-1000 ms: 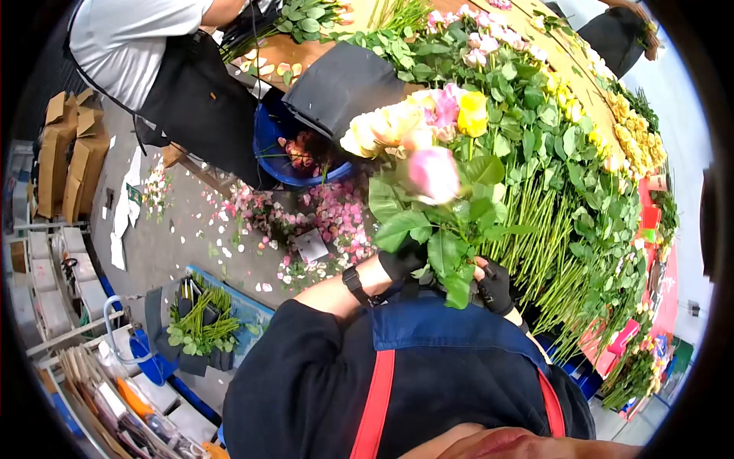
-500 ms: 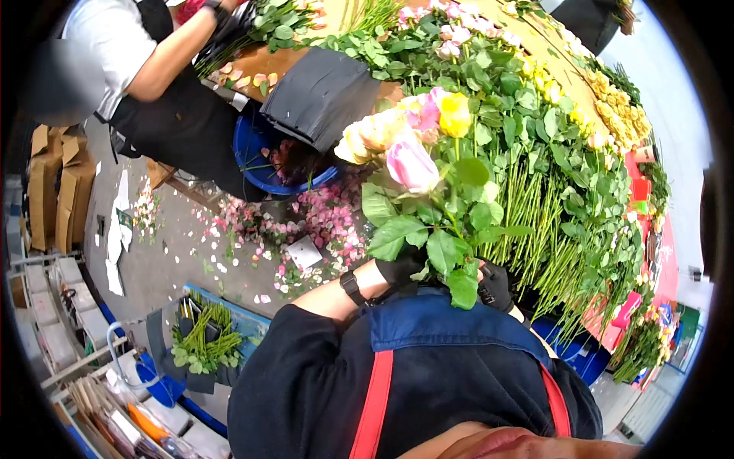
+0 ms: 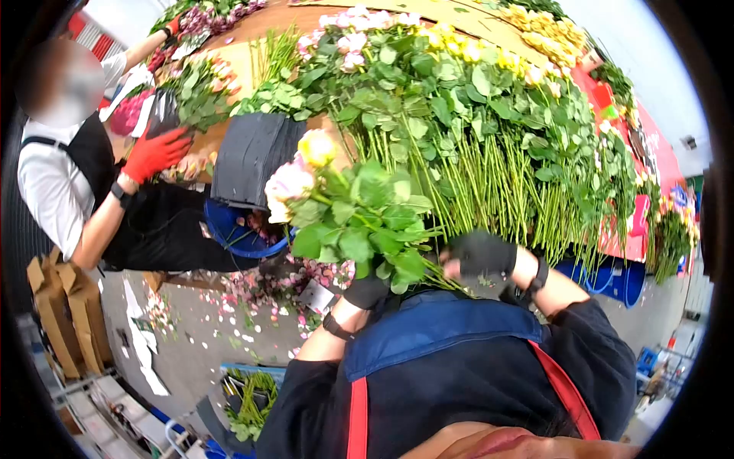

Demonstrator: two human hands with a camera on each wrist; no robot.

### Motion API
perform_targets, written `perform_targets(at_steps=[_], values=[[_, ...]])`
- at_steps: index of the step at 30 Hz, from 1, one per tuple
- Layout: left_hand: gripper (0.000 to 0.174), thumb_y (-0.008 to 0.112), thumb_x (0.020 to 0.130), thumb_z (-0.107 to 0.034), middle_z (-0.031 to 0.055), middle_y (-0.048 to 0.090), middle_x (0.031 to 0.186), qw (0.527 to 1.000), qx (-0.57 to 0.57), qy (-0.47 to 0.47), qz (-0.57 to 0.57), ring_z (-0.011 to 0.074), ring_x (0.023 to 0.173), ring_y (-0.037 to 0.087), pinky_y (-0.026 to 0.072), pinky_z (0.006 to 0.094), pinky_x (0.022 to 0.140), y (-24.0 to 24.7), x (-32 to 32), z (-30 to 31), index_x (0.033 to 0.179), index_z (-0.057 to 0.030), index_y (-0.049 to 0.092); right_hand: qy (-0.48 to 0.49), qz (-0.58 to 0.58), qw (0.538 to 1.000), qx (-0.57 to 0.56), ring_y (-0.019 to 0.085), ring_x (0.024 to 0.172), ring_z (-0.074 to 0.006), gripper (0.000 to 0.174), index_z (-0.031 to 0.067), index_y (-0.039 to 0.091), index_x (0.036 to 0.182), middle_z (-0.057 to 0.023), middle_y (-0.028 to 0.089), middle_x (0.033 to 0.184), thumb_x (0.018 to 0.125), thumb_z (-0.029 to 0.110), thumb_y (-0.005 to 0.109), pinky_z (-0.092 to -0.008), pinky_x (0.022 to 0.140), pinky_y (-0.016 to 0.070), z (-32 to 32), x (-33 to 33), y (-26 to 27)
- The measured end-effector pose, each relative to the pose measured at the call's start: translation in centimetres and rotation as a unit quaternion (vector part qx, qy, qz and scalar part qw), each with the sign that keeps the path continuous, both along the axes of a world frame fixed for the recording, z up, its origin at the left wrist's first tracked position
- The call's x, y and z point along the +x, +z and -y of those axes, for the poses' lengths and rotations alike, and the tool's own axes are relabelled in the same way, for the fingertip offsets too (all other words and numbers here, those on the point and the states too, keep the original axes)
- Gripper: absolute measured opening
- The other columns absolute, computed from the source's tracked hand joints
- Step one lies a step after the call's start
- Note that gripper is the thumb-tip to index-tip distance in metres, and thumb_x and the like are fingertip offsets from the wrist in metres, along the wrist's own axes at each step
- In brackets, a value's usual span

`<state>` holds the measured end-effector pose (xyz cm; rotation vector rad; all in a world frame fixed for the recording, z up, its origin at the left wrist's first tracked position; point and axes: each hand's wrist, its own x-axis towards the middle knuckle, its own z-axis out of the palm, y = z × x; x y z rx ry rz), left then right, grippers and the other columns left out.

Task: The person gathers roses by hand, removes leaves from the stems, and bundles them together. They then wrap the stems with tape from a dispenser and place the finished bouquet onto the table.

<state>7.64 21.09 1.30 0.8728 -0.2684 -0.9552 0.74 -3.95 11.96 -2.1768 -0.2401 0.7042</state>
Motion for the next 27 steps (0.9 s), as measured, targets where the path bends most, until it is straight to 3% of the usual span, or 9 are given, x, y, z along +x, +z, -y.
perform_targets(at_steps=[2,4,9,12,15,19,24,25,27], values=[[0.035,0.05,0.095,-0.021,0.0085,0.059,0.114,0.986,-0.052,0.024,-0.156,0.0215,0.102,0.058,0.0469,0.0339,0.091,2.2,0.6,-0.3,0.127,-0.0073,0.048,-0.272,0.102,0.957,-0.023,0.065,0.07,-0.0263,0.037,0.0053,0.068,0.09,-0.0121,0.067,0.08,0.089,0.041,0.057,-0.0342,0.066,0.0509,2.6,3.0,-1.5],[0.035,0.049,0.096,-0.022,0.0085,0.059,0.114,0.972,-0.041,0.045,-0.227,0.0217,0.102,0.058,0.047,0.0344,0.091,2.7,0.9,-0.5,0.127,-0.0073,0.048,-0.372,0.265,0.874,-0.169,0.064,0.075,-0.0294,0.029,0.0079,0.068,0.086,-0.0128,0.067,0.084,0.084,0.036,0.061,-0.0382,0.069,0.0512,6.2,7.0,-3.1],[0.035,0.047,0.096,-0.025,0.0085,0.059,0.113,0.954,-0.025,0.084,-0.287,0.0223,0.102,0.058,0.0474,0.0357,0.091,2.9,1.2,-1.1,0.127,-0.0075,0.048,-0.351,0.158,0.848,-0.363,0.063,0.084,-0.0319,0.024,0.0082,0.068,0.083,-0.0145,0.065,0.085,0.079,0.032,0.063,-0.0408,0.075,0.0488,8.1,11.7,-4.6],[0.035,0.045,0.097,-0.026,0.0085,0.059,0.112,0.946,-0.023,0.109,-0.306,0.0226,0.101,0.058,0.0476,0.0365,0.091,2.9,1.6,-1.9,0.126,-0.0077,0.048,-0.427,0.281,0.827,-0.236,0.061,0.079,-0.0338,0.022,0.0073,0.066,0.081,-0.0144,0.065,0.083,0.078,0.029,0.063,-0.042,0.072,0.0482,8.9,10.6,-6.1],[0.035,0.044,0.097,-0.028,0.0085,0.059,0.111,0.939,-0.025,0.134,-0.316,0.0229,0.101,0.058,0.0478,0.0373,0.091,2.8,2.2,-2.4,0.126,-0.0078,0.048,-0.521,0.266,0.79,-0.184,0.061,0.071,-0.0304,0.023,0.0044,0.061,0.081,-0.0145,0.062,0.075,0.083,0.027,0.061,-0.0389,0.067,0.0474,8.0,8.7,-4.4],[0.036,0.041,0.098,-0.03,0.0086,0.059,0.11,0.931,-0.027,0.156,-0.33,0.0234,0.101,0.058,0.048,0.0383,0.091,2.8,3.0,-2.5,0.126,-0.008,0.048,-0.573,0.322,0.752,-0.057,0.052,0.057,-0.0145,0.017,0.0035,0.058,0.085,-0.0052,0.057,0.064,0.087,0.019,0.062,-0.0292,0.056,0.0426,7.3,6.4,-5.2],[0.037,0.039,0.099,-0.032,0.0086,0.06,0.109,0.921,-0.036,0.173,-0.347,0.0239,0.1,0.058,0.0483,0.0397,0.091,3.1,3.4,-2.1,0.125,-0.0082,0.048,-0.563,0.332,0.757,0.015,0.049,0.061,-0.008,0.016,0.0042,0.059,0.084,0.0011,0.055,0.067,0.083,0.017,0.069,-0.0247,0.057,0.0401,5.5,8.2,-5.5],[0.037,0.038,0.099,-0.033,0.0086,0.06,0.109,0.918,-0.038,0.178,-0.353,0.024,0.1,0.058,0.0484,0.0399,0.091,3.4,3.3,-2.0,0.125,-0.0082,0.048,-0.561,0.351,0.742,0.104,0.05,0.062,-0.0088,0.018,0.0034,0.06,0.085,0.0,0.056,0.067,0.083,0.018,0.07,-0.0245,0.059,0.0415,4.8,9.4,-6.5],[0.038,0.038,0.099,-0.034,0.0089,0.059,0.109,0.921,-0.037,0.177,-0.344,0.0242,0.1,0.058,0.0484,0.04,0.091,3.1,3.5,-1.9,0.125,-0.0081,0.048,-0.52,0.35,0.778,0.052,0.043,0.062,-0.0043,0.017,0.0031,0.059,0.09,0.0049,0.053,0.07,0.086,0.017,0.068,-0.0208,0.057,0.0365,4.3,11.3,-7.9]])
